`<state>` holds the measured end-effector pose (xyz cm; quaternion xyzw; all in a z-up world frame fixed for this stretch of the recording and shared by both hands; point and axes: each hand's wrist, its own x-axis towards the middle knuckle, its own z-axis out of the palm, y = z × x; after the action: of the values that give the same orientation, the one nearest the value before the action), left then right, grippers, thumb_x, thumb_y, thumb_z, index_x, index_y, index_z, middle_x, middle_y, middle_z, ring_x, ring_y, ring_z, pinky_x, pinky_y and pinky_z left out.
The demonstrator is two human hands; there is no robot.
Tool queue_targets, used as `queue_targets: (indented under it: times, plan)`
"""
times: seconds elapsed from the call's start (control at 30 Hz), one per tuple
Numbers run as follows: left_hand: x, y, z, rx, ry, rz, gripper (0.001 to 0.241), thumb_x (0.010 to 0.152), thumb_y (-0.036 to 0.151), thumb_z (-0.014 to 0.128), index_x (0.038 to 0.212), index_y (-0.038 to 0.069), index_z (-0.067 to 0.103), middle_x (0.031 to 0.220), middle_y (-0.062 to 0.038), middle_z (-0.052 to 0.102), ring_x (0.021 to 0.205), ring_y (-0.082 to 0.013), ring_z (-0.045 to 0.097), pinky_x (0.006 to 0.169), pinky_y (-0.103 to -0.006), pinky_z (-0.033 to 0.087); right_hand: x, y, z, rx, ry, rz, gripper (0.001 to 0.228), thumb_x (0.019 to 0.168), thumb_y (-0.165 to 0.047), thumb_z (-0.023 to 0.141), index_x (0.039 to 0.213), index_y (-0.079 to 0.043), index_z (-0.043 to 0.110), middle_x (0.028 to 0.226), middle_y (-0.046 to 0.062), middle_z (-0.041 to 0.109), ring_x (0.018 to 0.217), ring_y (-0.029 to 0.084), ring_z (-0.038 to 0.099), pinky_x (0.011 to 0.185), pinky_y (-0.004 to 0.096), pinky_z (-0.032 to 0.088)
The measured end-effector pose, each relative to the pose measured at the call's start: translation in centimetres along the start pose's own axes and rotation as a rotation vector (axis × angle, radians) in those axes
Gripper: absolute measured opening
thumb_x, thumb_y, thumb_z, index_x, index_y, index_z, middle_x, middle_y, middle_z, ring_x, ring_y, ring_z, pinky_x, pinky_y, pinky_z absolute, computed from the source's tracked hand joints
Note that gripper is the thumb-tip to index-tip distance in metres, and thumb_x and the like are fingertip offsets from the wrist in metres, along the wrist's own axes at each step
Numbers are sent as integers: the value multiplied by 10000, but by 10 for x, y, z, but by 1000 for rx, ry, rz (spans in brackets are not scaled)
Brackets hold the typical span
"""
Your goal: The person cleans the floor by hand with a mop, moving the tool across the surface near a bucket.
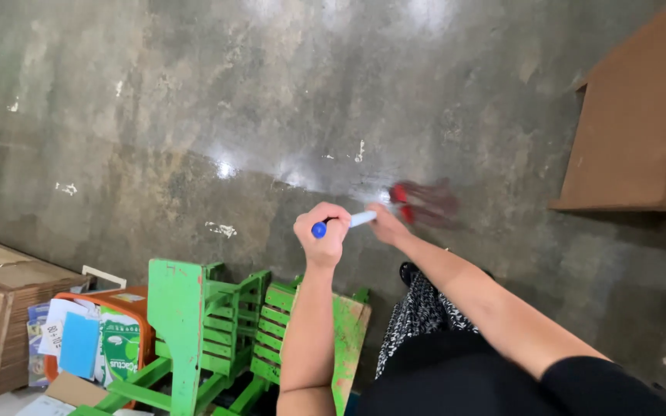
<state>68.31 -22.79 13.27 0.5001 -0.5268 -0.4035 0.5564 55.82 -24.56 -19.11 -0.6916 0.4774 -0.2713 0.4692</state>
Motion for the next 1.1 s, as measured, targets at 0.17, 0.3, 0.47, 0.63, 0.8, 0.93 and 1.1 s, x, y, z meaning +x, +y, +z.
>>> queue_targets:
  times: [0.17,0.3,0.47,0.63,0.8,0.93,1.1]
  plan:
    - [1,-3,2,16,157,37,132,752,-33,570,755,-22,702,644,-45,653,531,-98,560,498,-226,414,-1,-16,-5,-15,-32,253,268,957,-186,599,1206,-116,530,1279,208,567,1146,451,552,923,509,466]
    - [6,-31,33,-34,167,5,104,742,-28,620,770,-23,720,679,-67,672,592,-115,605,539,-248,463,-26,21,-52,-133,40,219,250,979,-111,512,1225,-87,551,1192,213,615,1145,434,592,932,508,486]
    - [-6,-86,90,-172,56,48,107,761,-12,618,766,-20,724,720,-69,695,643,-151,632,598,-282,490,-73,54,-128,-188,219,-19,227,970,-86,521,1180,-4,551,1174,282,590,1139,493,541,961,531,454]
    - [-27,-141,143,-437,16,-258,108,762,-40,586,767,-22,692,669,-66,633,552,-102,527,501,-249,380,-98,66,-181,-251,230,155,175,1008,-141,568,1138,-25,557,1139,260,598,1133,493,537,969,529,448]
    - [-33,-126,125,-413,140,-214,133,782,-52,559,749,-19,684,698,-78,651,558,-99,524,518,-259,391,-91,70,-174,-259,178,25,194,975,-135,598,1115,-13,543,1098,256,590,1079,496,535,944,537,443]
    - [-11,-68,75,-272,255,-157,131,784,-49,562,737,-25,681,673,-68,641,541,-107,546,500,-262,415,-45,59,-117,-124,39,-105,75,950,-55,592,1013,-31,558,1014,225,593,1022,440,569,909,505,458]
    - [12,0,35,-1,344,-31,146,791,-57,539,771,-37,683,658,-60,621,553,-107,546,511,-256,403,28,31,-42,-28,-220,-42,119,933,-49,601,1032,-16,544,996,238,600,976,422,588,867,477,468]
